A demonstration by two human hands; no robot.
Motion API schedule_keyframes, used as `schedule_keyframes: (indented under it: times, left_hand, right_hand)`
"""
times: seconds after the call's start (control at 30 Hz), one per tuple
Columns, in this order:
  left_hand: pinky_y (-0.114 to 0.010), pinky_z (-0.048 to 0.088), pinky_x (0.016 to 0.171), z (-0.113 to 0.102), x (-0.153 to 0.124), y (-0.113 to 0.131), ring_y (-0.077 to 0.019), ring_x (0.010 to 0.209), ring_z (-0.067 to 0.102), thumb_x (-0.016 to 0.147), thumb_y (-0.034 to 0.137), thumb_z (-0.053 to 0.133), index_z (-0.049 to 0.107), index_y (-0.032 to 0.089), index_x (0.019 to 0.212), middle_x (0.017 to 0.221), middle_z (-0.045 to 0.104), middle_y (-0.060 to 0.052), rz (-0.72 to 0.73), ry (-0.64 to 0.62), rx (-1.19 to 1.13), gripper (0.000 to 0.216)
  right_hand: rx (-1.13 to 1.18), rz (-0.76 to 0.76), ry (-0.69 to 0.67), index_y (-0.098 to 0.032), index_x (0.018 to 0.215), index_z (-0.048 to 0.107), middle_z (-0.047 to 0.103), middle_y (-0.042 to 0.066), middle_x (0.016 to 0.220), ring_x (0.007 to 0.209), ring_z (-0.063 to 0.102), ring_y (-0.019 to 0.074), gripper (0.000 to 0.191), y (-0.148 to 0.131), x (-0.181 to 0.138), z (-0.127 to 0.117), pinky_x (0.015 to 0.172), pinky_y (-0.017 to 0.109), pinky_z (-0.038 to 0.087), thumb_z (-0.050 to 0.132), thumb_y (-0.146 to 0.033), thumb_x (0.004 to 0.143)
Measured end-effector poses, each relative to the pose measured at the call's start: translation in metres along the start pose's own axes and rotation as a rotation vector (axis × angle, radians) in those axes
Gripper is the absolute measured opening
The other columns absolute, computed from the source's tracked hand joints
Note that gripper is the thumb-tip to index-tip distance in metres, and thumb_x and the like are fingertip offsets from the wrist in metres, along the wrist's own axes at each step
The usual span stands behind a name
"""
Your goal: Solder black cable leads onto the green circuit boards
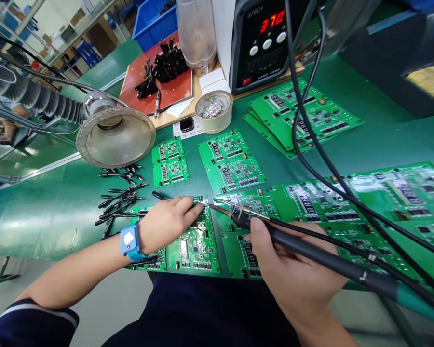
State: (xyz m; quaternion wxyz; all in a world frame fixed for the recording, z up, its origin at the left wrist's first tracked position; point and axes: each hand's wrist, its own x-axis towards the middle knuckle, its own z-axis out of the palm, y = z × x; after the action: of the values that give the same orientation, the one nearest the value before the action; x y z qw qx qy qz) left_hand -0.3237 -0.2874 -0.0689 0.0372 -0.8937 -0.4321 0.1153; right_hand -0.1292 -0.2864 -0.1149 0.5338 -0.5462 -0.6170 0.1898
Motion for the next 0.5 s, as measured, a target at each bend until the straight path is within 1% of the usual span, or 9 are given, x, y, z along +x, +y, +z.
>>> schedule_keyframes:
  times: [0.1,0.17,0.23,0.33,0.5]
  left_hand:
    - [-0.026,0.048,0.051,0.0012,-0.0015,-0.0001,-0.0175,0.072,0.056,0.090,0.012,0.030,0.051,0.009,0.107,0.079,0.053,-0.007,-0.001,0.020,0.006,0.027]
    - [-0.025,0.048,0.050,0.0024,-0.0023,-0.0010,-0.0174,0.072,0.056,0.090,0.012,0.030,0.050,0.009,0.107,0.080,0.053,-0.008,0.012,0.030,0.009,0.027]
    - [-0.024,0.047,0.049,0.0034,-0.0026,-0.0026,-0.0170,0.072,0.056,0.089,0.011,0.030,0.050,0.008,0.106,0.080,0.053,-0.008,0.031,0.033,0.013,0.026]
    - [-0.024,0.046,0.047,0.0043,-0.0026,-0.0050,-0.0167,0.071,0.056,0.089,0.011,0.032,0.050,0.008,0.105,0.079,0.053,-0.007,0.057,0.047,0.014,0.025]
    - [-0.024,0.044,0.045,0.0052,-0.0027,-0.0060,-0.0162,0.070,0.056,0.090,0.012,0.030,0.051,0.009,0.104,0.078,0.053,-0.007,0.057,0.078,0.020,0.025]
  right_hand:
    - [0.003,-0.059,-0.025,-0.021,0.055,0.056,0.056,-0.004,0.051,0.049,0.054,0.0115,0.014,0.0005,0.0002,0.0005,0.049,0.026,0.044,0.067,-0.016,0.063]
    - [-0.014,-0.082,-0.049,-0.020,0.054,0.056,0.055,-0.003,0.051,0.050,0.054,0.0110,0.015,0.0012,-0.0002,-0.0001,0.050,0.025,0.044,0.066,-0.017,0.065]
    - [-0.026,-0.092,-0.062,-0.019,0.053,0.055,0.055,-0.002,0.051,0.049,0.054,0.0110,0.016,0.0019,-0.0008,-0.0009,0.050,0.025,0.044,0.065,-0.020,0.066]
    - [-0.028,-0.105,-0.044,-0.018,0.053,0.055,0.055,-0.001,0.052,0.050,0.054,0.0118,0.017,0.0025,-0.0015,-0.0012,0.049,0.025,0.044,0.066,-0.020,0.066]
    - [-0.033,-0.094,-0.055,-0.019,0.054,0.056,0.056,0.000,0.053,0.051,0.055,0.0130,0.016,0.0031,-0.0022,0.0003,0.048,0.026,0.044,0.067,-0.022,0.065]
